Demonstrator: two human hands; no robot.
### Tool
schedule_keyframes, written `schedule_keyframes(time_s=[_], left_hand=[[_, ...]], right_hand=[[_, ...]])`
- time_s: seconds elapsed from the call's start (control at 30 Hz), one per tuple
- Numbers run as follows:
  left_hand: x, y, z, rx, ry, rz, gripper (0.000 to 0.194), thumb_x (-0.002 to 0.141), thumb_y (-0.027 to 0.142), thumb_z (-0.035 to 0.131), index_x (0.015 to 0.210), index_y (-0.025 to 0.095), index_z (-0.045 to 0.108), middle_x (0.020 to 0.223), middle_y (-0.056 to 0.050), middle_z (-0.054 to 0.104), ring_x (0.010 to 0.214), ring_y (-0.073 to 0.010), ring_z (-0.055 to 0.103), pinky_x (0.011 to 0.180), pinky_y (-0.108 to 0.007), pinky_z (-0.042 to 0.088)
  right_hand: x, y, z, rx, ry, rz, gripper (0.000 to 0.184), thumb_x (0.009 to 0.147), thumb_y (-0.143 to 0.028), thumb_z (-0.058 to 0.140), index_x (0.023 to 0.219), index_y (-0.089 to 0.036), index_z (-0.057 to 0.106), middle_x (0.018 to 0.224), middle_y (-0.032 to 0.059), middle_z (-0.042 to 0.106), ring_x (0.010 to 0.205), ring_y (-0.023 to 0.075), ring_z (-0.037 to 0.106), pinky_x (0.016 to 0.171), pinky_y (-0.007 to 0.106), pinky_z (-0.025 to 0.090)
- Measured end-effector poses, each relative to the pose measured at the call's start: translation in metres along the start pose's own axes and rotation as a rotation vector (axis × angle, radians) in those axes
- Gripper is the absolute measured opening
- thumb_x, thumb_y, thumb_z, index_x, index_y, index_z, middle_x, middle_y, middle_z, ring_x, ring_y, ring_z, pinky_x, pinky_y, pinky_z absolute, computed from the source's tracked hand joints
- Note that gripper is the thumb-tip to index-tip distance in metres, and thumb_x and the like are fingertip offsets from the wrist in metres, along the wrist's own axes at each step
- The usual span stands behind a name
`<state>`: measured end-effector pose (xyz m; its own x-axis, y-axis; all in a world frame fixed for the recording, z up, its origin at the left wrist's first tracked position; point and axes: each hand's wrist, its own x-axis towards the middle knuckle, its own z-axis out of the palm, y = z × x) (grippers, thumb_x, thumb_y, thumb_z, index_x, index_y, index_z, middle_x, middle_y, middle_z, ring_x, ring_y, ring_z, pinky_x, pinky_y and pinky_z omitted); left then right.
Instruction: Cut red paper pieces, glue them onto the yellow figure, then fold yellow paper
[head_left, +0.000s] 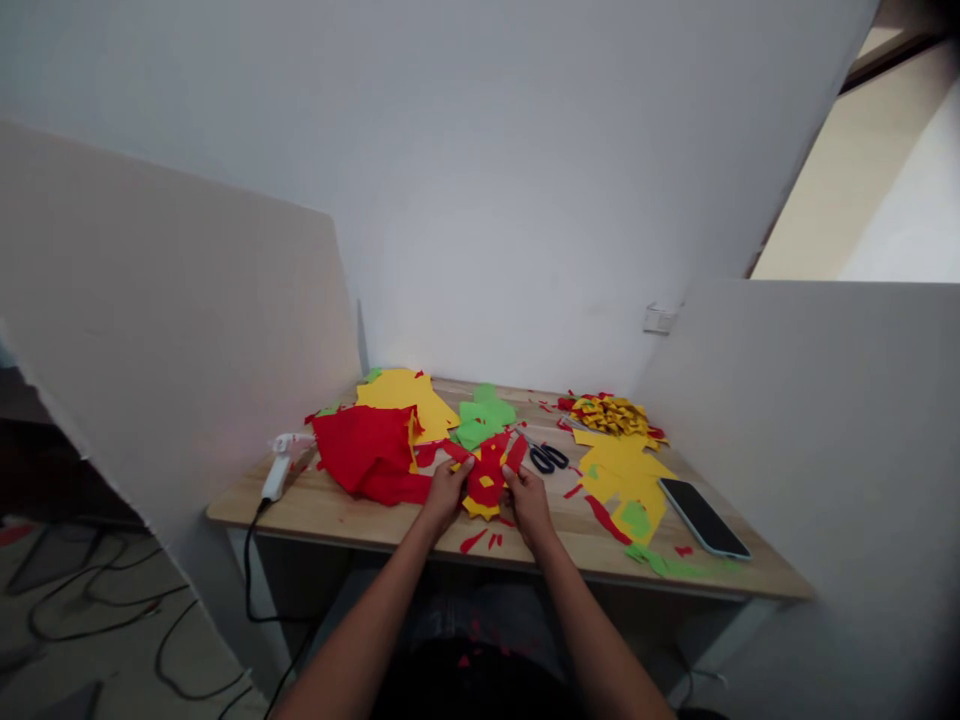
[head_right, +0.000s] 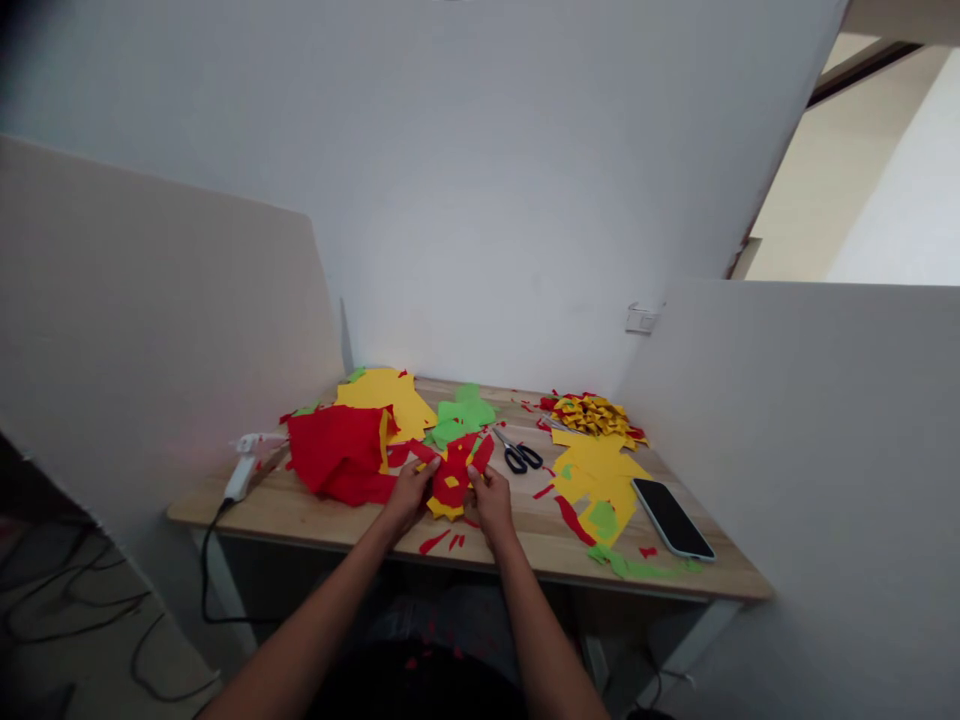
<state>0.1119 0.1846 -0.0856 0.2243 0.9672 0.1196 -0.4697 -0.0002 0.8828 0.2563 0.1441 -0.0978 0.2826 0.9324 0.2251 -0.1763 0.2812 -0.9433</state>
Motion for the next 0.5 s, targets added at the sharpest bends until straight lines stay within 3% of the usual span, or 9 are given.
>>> schedule_keyframes(time_s=[0.1,0.23,0.5], left_hand=[[0.0002,0.0011,0.0003,-0.011,0.021,0.023,0.043,0.064,0.052,0.084,0.075,0.014,0.066,0.075,-0.009,0.076,0.069,-0.0235,0.072,0.064,-0.031,0.056],[0.0003,0.0006,0.0009,-0.021,0.020,0.010,0.049,0.058,0.047,0.089,0.086,0.013,0.069,0.079,-0.010,0.077,0.069,-0.0243,0.073,0.066,-0.034,0.058],[-0.0048,0.0061,0.0049,-0.026,0.000,-0.026,0.050,0.057,0.042,0.090,0.090,0.012,0.069,0.084,-0.011,0.077,0.074,-0.0267,0.074,0.072,-0.038,0.060]], right_hand=[[0.0017,0.0024,-0.0008,-0.002,-0.001,-0.009,0.040,0.073,-0.054,0.072,0.086,-0.017,0.068,0.061,-0.0027,0.063,0.045,0.0100,0.044,0.044,0.023,0.034],[0.0024,0.0033,-0.0011,-0.011,-0.021,-0.008,0.044,0.072,-0.054,0.074,0.091,-0.015,0.070,0.066,-0.0006,0.066,0.046,0.0097,0.043,0.045,0.024,0.034],[0.0006,0.0000,-0.0011,-0.017,0.001,0.008,0.047,0.071,-0.062,0.072,0.082,-0.016,0.067,0.062,-0.0011,0.064,0.046,0.0112,0.045,0.045,0.024,0.034]])
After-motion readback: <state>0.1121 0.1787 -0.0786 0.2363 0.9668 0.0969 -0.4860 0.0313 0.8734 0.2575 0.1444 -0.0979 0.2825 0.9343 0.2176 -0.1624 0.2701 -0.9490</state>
